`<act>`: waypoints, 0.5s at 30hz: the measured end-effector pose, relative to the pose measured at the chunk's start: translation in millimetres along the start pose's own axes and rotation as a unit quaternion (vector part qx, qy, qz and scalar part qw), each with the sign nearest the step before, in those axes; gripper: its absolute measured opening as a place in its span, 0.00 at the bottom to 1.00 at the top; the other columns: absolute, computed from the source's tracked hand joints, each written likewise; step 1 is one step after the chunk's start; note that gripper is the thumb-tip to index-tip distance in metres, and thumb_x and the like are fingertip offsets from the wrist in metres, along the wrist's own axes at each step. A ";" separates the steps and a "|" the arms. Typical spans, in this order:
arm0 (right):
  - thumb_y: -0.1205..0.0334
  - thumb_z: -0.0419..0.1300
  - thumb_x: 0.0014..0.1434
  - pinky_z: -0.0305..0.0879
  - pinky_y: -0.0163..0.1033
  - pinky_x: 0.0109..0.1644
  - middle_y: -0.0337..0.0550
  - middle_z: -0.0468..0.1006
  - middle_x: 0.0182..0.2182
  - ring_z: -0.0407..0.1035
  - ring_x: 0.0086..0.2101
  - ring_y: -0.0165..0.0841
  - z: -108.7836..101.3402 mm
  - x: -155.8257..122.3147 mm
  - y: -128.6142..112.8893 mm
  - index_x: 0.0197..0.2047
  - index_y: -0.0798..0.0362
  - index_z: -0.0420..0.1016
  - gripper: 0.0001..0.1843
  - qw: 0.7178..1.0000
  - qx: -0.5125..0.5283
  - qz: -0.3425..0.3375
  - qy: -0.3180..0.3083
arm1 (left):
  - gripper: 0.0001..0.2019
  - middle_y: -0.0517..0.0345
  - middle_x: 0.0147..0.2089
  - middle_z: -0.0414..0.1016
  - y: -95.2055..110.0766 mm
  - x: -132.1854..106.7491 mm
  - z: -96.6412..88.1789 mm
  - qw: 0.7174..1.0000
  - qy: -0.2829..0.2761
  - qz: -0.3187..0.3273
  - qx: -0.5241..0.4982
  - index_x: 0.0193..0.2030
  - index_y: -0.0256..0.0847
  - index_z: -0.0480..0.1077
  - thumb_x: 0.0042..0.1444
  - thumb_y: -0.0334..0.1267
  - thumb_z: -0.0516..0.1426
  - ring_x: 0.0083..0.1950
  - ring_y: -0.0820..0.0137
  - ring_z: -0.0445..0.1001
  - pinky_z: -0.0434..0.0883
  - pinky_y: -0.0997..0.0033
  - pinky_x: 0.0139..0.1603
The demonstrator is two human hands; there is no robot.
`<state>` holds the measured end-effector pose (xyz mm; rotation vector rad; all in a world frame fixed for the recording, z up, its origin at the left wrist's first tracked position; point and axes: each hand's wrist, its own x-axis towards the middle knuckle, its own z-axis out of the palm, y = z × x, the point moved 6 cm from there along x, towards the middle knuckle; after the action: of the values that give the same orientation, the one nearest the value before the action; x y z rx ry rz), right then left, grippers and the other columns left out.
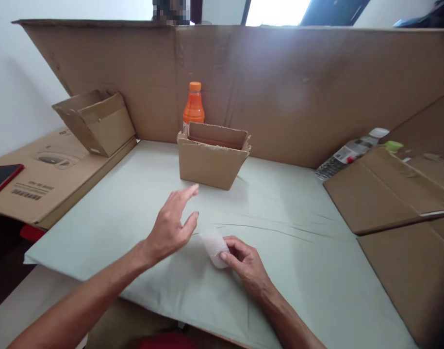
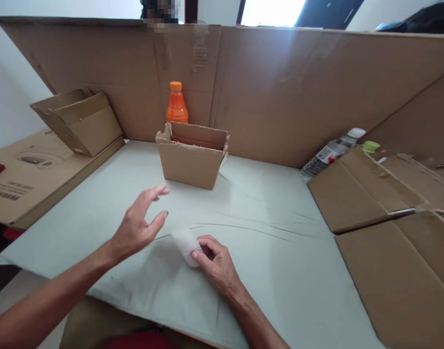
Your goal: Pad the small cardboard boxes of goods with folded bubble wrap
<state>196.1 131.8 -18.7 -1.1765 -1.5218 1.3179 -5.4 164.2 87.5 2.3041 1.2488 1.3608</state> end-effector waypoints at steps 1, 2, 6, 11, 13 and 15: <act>0.49 0.65 0.58 0.66 0.38 0.40 0.45 0.78 0.37 0.70 0.36 0.35 -1.9 -0.3 -1.9 0.37 0.51 0.81 0.14 1.000 -0.019 -0.019 0.015 | 0.27 0.45 0.60 0.73 2.0 21.5 1.0 0.998 0.013 0.048 0.040 0.68 0.41 0.59 0.61 0.27 0.53 0.61 0.59 0.70 0.69 0.53 0.62; 0.50 0.65 0.58 0.65 0.37 0.39 0.44 0.77 0.36 0.69 0.35 0.34 -2.9 -1.0 -4.3 0.36 0.51 0.81 0.13 0.998 -0.037 -0.035 0.025 | 0.27 0.43 0.61 0.72 2.1 43.2 4.1 0.993 0.023 0.084 0.079 0.68 0.39 0.59 0.60 0.27 0.53 0.64 0.57 0.68 0.66 0.51 0.65; 0.54 0.64 0.60 0.63 0.36 0.35 0.41 0.73 0.30 0.66 0.31 0.32 -6.0 -4.4 -12.6 0.35 0.51 0.83 0.10 0.996 -0.064 -0.052 0.038 | 0.30 0.38 0.65 0.69 -14.9 122.2 29.3 0.973 0.002 0.112 0.199 0.68 0.30 0.59 0.57 0.24 0.52 0.71 0.52 0.61 0.56 0.47 0.71; 0.55 0.63 0.61 0.63 0.36 0.34 0.40 0.73 0.27 0.65 0.29 0.31 -27.2 -9.7 -26.2 0.34 0.52 0.82 0.10 0.990 -0.063 -0.088 0.085 | 0.32 0.43 0.48 0.80 -41.3 156.3 47.8 0.969 -0.091 0.030 0.228 0.68 0.27 0.60 0.54 0.22 0.50 0.53 0.57 0.77 0.67 0.52 0.61; 0.56 0.64 0.62 0.64 0.36 0.35 0.41 0.75 0.29 0.67 0.30 0.32 -40.8 -14.6 -35.2 0.35 0.51 0.82 0.09 0.984 -0.054 -0.121 0.116 | 0.30 0.45 0.48 0.80 -36.8 144.7 42.3 0.973 -0.091 0.050 0.207 0.67 0.30 0.62 0.55 0.22 0.50 0.49 0.59 0.77 0.71 0.56 0.55; 0.57 0.64 0.62 0.67 0.37 0.37 0.42 0.78 0.33 0.71 0.34 0.33 -55.5 -22.0 -45.1 0.36 0.50 0.82 0.07 0.975 -0.042 -0.155 0.151 | 0.27 0.47 0.47 0.81 -22.1 122.9 30.5 0.974 -0.072 0.099 0.191 0.65 0.33 0.63 0.57 0.24 0.50 0.47 0.61 0.77 0.72 0.58 0.51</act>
<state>248.2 123.5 34.4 -1.0810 -1.4753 0.8343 33.8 276.4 136.4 2.7985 1.3635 1.0516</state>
